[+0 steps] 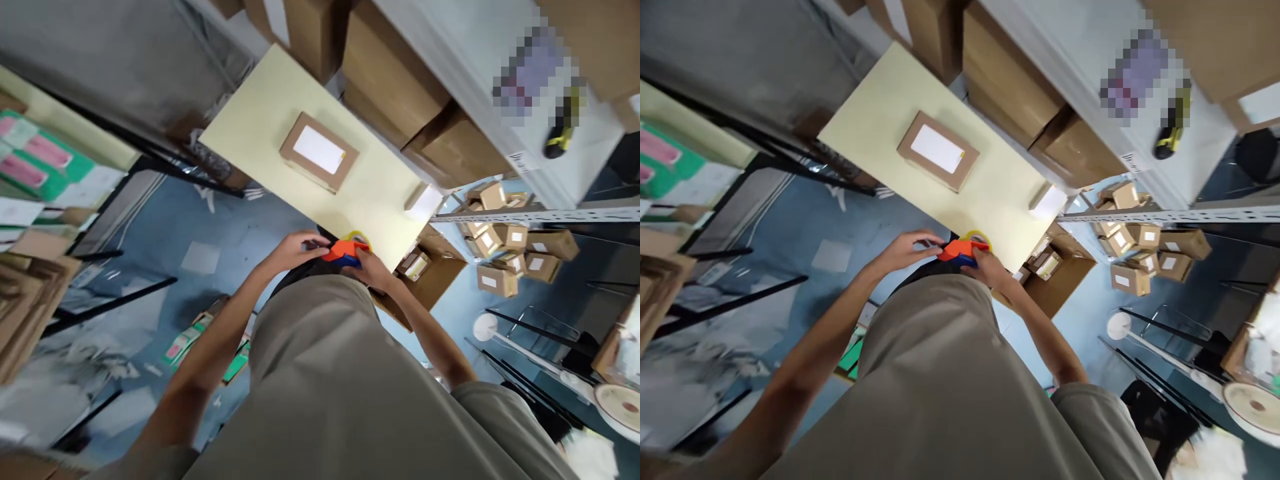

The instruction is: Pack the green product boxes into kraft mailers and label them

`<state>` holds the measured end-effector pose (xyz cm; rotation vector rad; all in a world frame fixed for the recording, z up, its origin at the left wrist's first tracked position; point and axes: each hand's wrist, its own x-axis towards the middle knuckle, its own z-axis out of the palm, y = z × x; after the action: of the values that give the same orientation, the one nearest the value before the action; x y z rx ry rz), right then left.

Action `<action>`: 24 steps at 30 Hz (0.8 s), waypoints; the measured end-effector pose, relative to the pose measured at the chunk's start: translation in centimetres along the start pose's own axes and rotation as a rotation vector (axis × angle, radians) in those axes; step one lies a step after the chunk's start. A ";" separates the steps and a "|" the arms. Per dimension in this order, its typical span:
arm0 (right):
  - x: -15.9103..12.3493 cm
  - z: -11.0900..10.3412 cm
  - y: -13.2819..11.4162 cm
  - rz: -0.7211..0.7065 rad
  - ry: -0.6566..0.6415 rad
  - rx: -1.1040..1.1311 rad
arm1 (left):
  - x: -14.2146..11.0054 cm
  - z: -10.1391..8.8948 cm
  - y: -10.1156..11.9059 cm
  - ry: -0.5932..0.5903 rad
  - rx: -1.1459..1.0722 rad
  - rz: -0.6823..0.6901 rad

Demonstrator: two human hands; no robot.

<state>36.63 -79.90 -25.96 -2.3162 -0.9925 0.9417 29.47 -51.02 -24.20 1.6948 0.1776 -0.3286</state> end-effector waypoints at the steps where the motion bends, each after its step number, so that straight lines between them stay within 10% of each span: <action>1: 0.1 -0.3 0.1 -0.021 0.005 0.013 | 0.0 -0.3 0.3 0.004 -0.006 0.015; 24: 6.3 -3.8 -1.9 -0.004 -0.186 -0.299 | 1.4 -0.8 -2.9 0.367 0.108 0.002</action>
<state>41.74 -74.40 -24.87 -2.4994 -1.2911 1.0863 30.01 -49.89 -27.32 1.8515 0.4342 -0.0221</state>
